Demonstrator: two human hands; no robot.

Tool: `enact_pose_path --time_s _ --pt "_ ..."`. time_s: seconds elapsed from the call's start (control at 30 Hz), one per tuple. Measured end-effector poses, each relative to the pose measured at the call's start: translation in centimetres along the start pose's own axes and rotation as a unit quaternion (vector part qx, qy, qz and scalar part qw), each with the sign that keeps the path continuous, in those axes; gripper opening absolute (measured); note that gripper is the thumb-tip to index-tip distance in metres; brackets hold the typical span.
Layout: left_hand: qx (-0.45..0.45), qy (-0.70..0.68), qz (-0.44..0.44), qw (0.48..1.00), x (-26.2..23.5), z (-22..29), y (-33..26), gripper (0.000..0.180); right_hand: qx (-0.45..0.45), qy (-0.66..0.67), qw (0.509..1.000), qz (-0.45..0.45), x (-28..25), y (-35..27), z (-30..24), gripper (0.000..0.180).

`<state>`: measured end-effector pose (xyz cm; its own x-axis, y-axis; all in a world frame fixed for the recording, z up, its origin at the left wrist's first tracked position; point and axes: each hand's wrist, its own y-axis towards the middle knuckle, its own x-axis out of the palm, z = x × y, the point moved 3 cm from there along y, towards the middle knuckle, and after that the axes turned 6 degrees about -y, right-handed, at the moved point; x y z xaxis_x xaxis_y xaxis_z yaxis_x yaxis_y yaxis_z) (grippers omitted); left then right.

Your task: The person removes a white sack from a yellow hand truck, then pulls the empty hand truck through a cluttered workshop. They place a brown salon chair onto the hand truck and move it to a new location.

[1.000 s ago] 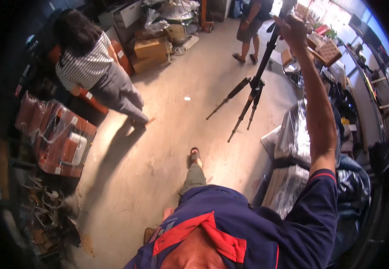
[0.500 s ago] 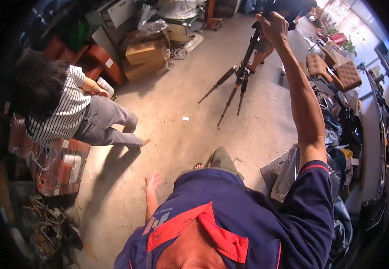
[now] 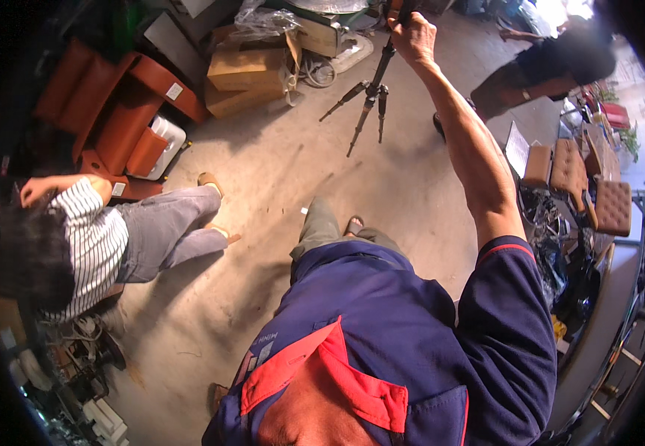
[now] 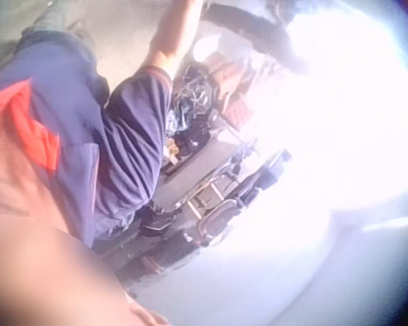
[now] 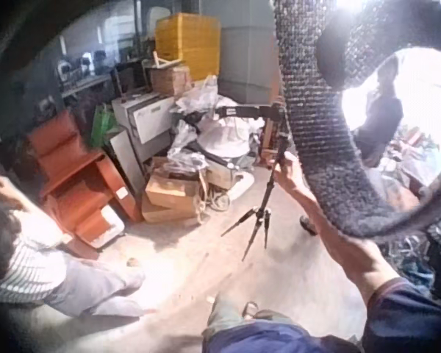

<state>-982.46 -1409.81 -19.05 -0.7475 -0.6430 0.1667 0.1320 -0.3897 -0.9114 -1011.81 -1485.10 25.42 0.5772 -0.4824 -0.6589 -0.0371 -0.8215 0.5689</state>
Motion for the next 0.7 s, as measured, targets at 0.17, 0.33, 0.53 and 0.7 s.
enact_pose_path --time_s 0.17,0.33,0.53,0.7 --pt "-0.009 0.0 -0.007 1.0 8.7 8.0 5.7 0.054 -0.068 -0.015 0.997 0.031 12.8 8.4 2.6 0.033" --pt "0.032 -0.013 -0.035 0.999 16.6 22.4 14.3 0.053 -0.081 0.019 0.996 -0.019 23.7 14.6 4.2 0.028" --pt "0.121 -0.017 -0.011 0.992 23.9 43.0 19.2 0.05 -0.082 0.024 0.994 -0.07 31.2 21.4 3.9 0.023" --pt "0.11 -0.016 0.03 0.993 26.1 50.3 19.3 0.053 -0.065 0.052 0.994 -0.063 35.9 26.5 5.3 0.021"
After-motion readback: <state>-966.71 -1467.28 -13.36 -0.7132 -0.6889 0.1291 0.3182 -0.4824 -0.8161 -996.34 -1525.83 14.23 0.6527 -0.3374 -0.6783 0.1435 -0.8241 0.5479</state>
